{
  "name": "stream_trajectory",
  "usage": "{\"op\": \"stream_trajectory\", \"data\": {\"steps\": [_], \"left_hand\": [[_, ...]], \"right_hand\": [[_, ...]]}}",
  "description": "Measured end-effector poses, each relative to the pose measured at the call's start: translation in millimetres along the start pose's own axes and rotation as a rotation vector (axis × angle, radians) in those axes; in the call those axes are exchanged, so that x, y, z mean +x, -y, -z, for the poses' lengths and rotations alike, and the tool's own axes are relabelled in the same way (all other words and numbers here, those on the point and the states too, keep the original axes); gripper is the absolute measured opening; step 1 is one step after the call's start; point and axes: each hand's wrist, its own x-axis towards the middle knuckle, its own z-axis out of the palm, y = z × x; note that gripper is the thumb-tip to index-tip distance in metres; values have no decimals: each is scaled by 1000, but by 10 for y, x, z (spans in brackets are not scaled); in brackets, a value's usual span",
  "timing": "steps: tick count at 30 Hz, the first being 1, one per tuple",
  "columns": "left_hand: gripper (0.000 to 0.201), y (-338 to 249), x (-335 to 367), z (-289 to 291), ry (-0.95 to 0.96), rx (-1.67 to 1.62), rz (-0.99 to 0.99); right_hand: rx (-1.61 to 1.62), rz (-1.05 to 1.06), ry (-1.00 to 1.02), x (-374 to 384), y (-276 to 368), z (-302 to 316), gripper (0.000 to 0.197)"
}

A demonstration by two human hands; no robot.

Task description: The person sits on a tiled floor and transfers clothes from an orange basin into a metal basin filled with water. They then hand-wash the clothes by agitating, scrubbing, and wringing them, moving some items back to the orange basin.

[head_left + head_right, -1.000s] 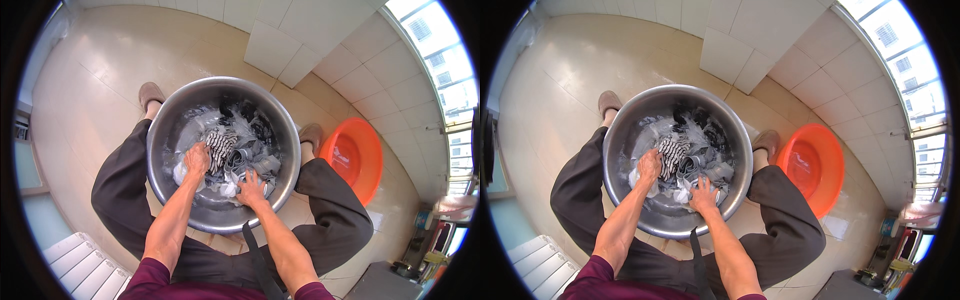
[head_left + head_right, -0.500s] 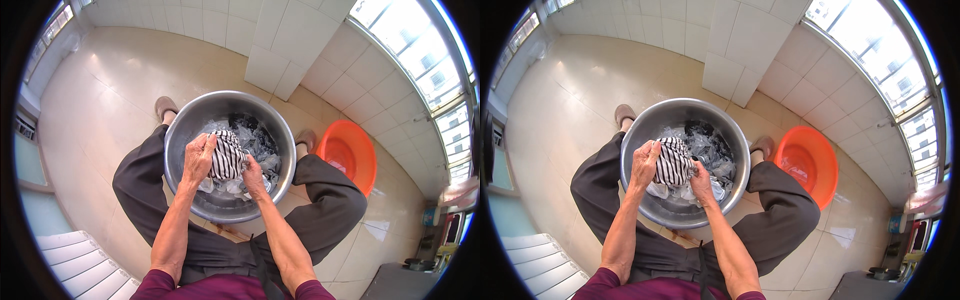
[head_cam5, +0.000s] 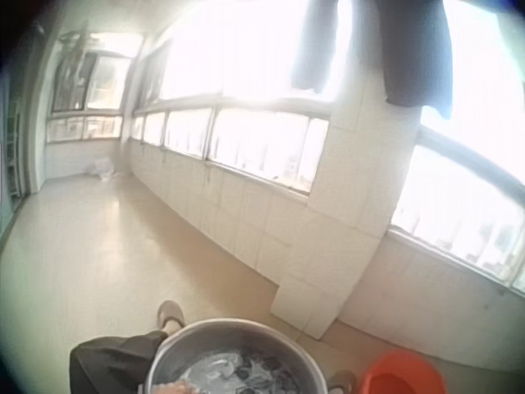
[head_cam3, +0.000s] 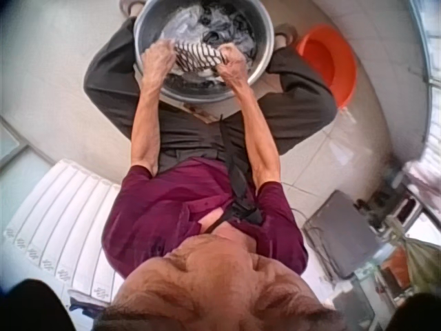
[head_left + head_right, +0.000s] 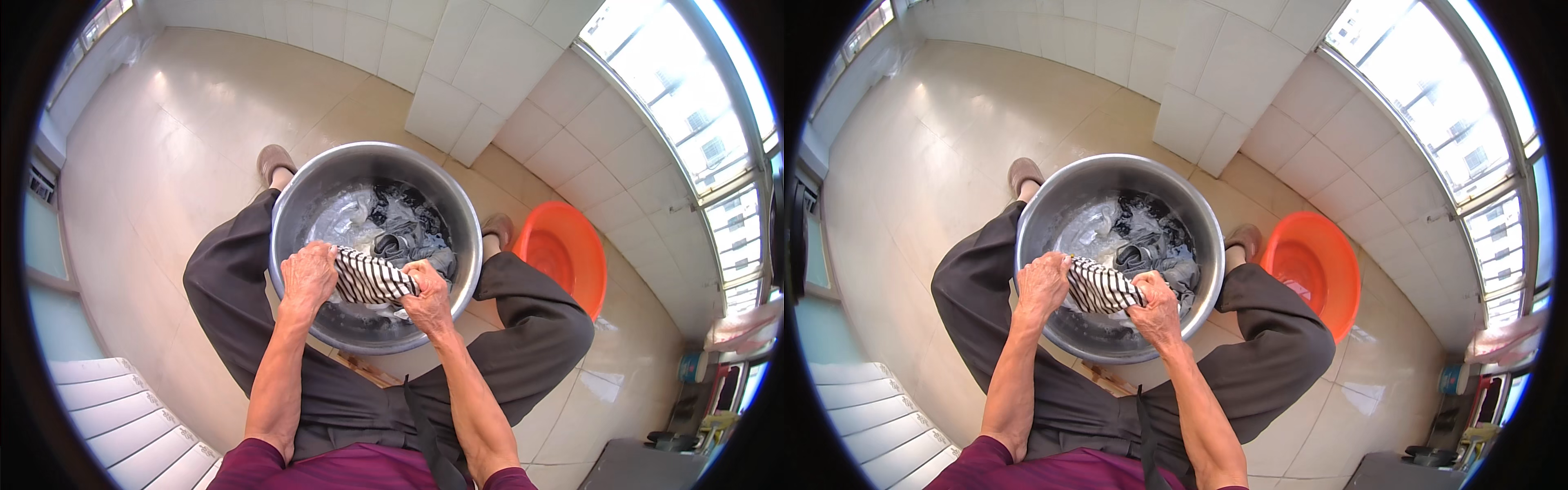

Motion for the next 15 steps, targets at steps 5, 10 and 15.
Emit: {"op": "stream_trajectory", "data": {"steps": [5,10,15], "left_hand": [[29,176,-40,-119,233,-9,34],[36,296,19,-905,286,-25,-8],[75,344,-22,-1944,185,115,-211]], "right_hand": [[-579,-159,433,-131,-482,145,26],[-726,-373,677,-242,-839,-14,70],[-883,-472,339,-203,-1449,-585,96]]}}
